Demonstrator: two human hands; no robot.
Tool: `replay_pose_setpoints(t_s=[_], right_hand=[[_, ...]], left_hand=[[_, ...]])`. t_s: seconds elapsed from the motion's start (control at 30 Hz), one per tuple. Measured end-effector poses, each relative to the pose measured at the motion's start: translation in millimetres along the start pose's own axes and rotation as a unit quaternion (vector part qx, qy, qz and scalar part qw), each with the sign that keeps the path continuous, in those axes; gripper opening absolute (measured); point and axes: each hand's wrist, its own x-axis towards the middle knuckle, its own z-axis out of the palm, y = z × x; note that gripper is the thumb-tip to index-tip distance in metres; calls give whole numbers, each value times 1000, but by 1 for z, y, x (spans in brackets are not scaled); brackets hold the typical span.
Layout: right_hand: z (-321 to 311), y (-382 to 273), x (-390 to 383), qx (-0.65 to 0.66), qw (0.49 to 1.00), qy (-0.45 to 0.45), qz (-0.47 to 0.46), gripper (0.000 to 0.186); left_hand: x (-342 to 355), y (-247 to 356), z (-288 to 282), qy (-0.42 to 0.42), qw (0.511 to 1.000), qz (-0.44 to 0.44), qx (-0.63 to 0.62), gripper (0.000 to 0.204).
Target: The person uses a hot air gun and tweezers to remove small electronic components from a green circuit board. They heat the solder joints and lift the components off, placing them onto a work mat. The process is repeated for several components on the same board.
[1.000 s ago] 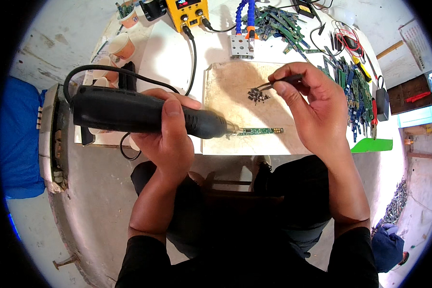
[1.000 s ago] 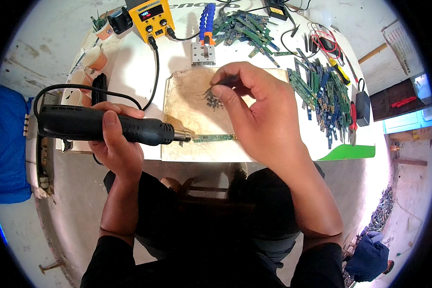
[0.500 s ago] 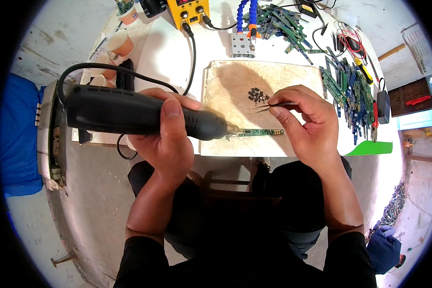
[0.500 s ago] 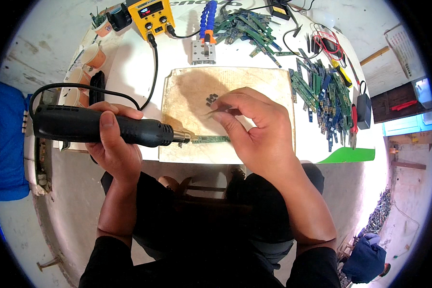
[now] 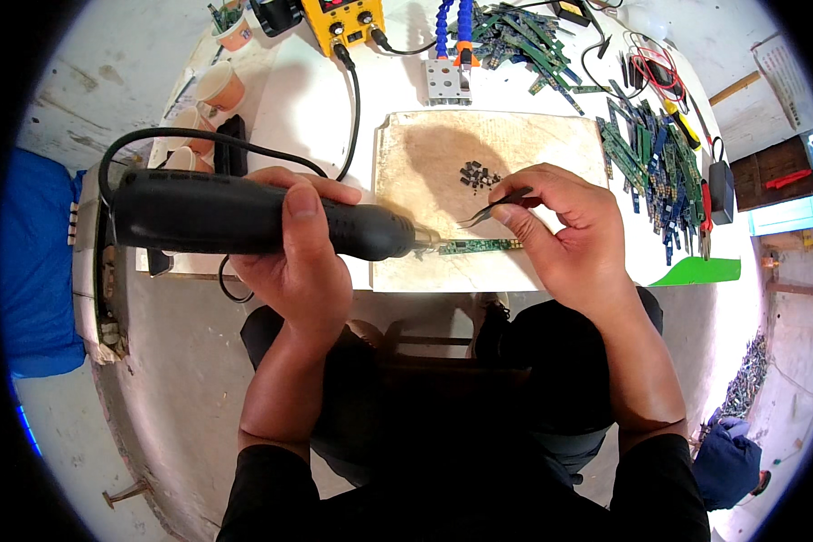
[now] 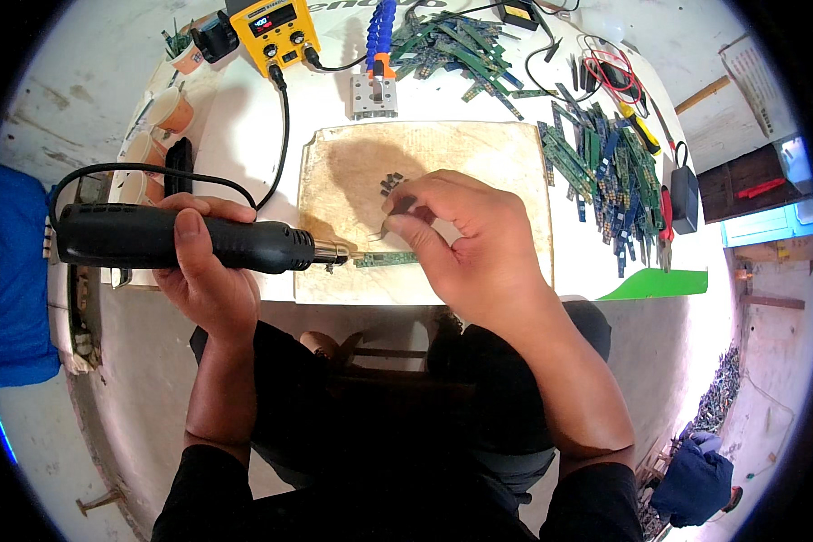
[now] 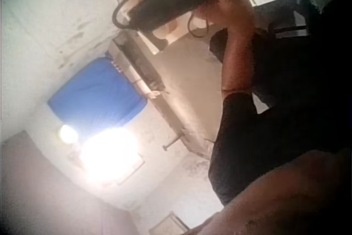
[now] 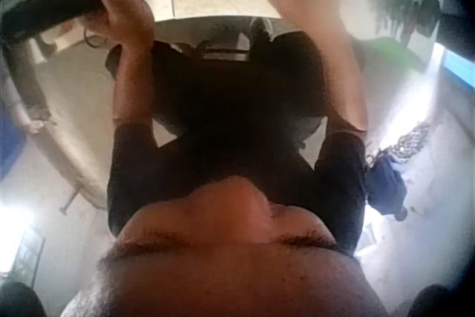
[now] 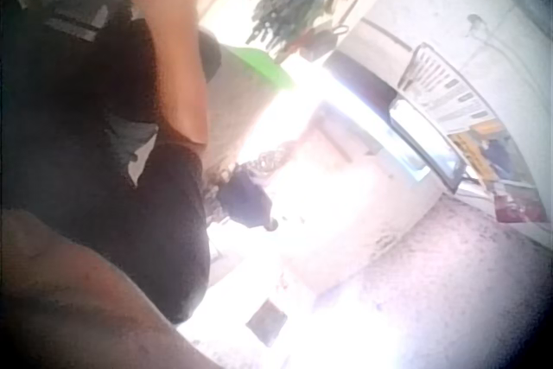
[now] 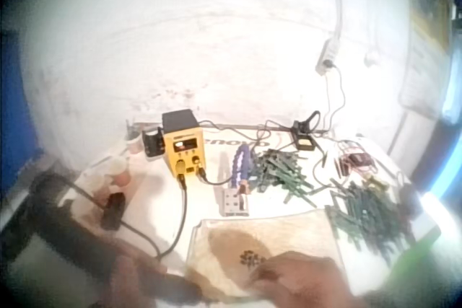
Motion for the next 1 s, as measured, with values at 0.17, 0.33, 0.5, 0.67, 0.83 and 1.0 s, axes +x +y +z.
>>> replay_pose_setpoints(t_s=[0.17, 0.33, 0.5, 0.67, 0.83, 1.0], right_hand=[[1, 1, -1, -13, 1000, -6, 14, 14], [4, 4, -4, -9, 999, -10, 37, 17], [4, 1, -3, -30, 999, -11, 38, 17], [6, 2, -4, -24, 999, -19, 29, 16], [8, 1, -4, -12, 999, -28, 42, 14], [10, 2, -4, -22, 999, -32, 37, 11]], left_hand=[[0, -1, -3, -19, 1000, 1, 10, 20], [-1, 0, 2, -8, 1000, 10, -8, 19], [0, 0, -1, -3, 1000, 2, 1, 17], [0, -1, -1, -10, 1000, 5, -6, 14], [1, -1, -1, -3, 1000, 5, 1, 14], [1, -1, 0, -7, 1000, 9, 3, 15]])
